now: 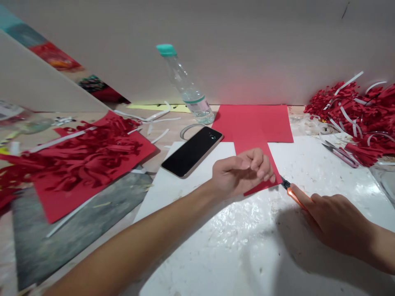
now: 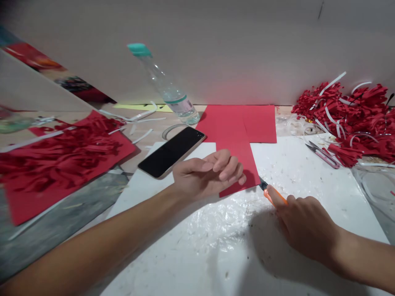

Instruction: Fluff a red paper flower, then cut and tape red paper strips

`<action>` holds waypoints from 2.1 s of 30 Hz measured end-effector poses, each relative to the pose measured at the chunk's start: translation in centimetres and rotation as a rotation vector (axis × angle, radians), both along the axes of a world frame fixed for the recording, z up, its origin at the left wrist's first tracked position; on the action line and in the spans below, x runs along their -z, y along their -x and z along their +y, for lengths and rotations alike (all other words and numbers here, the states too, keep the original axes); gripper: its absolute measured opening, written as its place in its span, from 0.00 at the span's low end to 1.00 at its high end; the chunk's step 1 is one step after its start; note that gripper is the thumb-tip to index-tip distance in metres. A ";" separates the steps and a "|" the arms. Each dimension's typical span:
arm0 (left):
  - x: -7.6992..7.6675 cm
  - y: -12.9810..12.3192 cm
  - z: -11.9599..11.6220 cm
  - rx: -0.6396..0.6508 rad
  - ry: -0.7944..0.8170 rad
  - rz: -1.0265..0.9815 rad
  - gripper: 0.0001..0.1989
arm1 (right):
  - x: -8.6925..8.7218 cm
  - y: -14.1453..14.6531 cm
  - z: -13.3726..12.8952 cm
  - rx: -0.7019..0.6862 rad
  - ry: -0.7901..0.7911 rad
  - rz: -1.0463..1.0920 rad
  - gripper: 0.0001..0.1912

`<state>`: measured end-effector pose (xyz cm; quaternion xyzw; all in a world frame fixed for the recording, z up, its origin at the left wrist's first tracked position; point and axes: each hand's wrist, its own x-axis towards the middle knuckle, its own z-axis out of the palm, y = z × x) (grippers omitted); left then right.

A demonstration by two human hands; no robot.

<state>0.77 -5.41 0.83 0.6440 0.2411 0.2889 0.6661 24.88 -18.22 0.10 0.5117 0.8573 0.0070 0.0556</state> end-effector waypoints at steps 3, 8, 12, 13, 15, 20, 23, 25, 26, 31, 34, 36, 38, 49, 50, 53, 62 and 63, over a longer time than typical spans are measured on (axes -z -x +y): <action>-1.0 -0.4 -0.3 0.027 0.104 0.017 0.25 | 0.2 0.0 -0.1 -0.009 -0.012 -0.020 0.31; -1.2 -0.4 -0.6 0.081 0.019 0.110 0.36 | 0.4 0.0 -0.2 -0.006 -0.044 -0.040 0.31; -1.0 -0.4 -0.7 0.115 0.103 0.030 0.24 | 0.5 -0.1 -0.2 -0.020 -0.072 -0.032 0.32; -1.0 -0.4 -0.8 0.126 0.178 -0.041 0.20 | 0.5 -0.1 -0.2 -0.023 -0.076 -0.030 0.32; -1.0 -0.5 -0.9 0.154 0.352 -0.230 0.19 | 0.5 -0.1 -0.1 -0.032 -0.082 -0.022 0.33; -0.8 -0.8 -1.1 0.250 0.579 -0.517 0.19 | 0.5 -0.2 -0.1 -0.043 -0.098 -0.006 0.31; -0.5 -0.8 -1.1 0.272 0.598 -0.547 0.18 | 0.6 -0.2 -0.1 -0.050 -0.105 -0.002 0.31; -0.4 -0.8 -1.0 0.279 0.603 -0.549 0.18 | 0.6 -0.2 -0.1 -0.053 -0.112 -0.001 0.31; -0.3 -0.8 -1.0 0.283 0.601 -0.545 0.19 | 0.6 -0.2 -0.1 -0.054 -0.115 -0.001 0.31; -0.1 -0.9 -1.2 0.291 0.586 -0.527 0.22 | 0.3 -0.1 -0.1 -0.050 -0.115 0.001 0.30; 0.1 -1.0 -1.3 0.270 0.572 -0.528 0.23 | 0.1 0.1 -0.1 -0.039 -0.121 -0.013 0.30; 0.2 -1.0 -1.3 0.237 0.558 -0.526 0.22 | 0.1 0.1 -0.1 -0.033 -0.125 -0.017 0.30; 0.2 -0.9 -1.1 0.198 0.541 -0.504 0.17 | 0.1 0.2 -0.1 -0.028 -0.118 -0.014 0.30; 1.3 -0.9 0.3 -0.180 -0.790 0.685 0.23 | 0.1 0.0 -0.1 0.001 -0.075 -0.057 0.32; 1.8 -1.0 0.2 -0.138 -0.844 0.796 0.28 | 0.1 0.0 -0.1 0.002 -0.071 -0.056 0.32; 3.1 -1.0 0.0 -0.043 -0.899 0.981 0.35 | 0.0 -0.1 0.0 0.017 -0.048 -0.040 0.31; 3.0 -0.8 0.0 0.034 -0.925 1.035 0.34 | -0.1 0.2 0.0 0.017 -0.001 -0.035 0.31; 2.9 -0.7 0.1 0.056 -0.932 1.023 0.33 | -0.1 0.2 0.1 0.015 -0.001 -0.033 0.31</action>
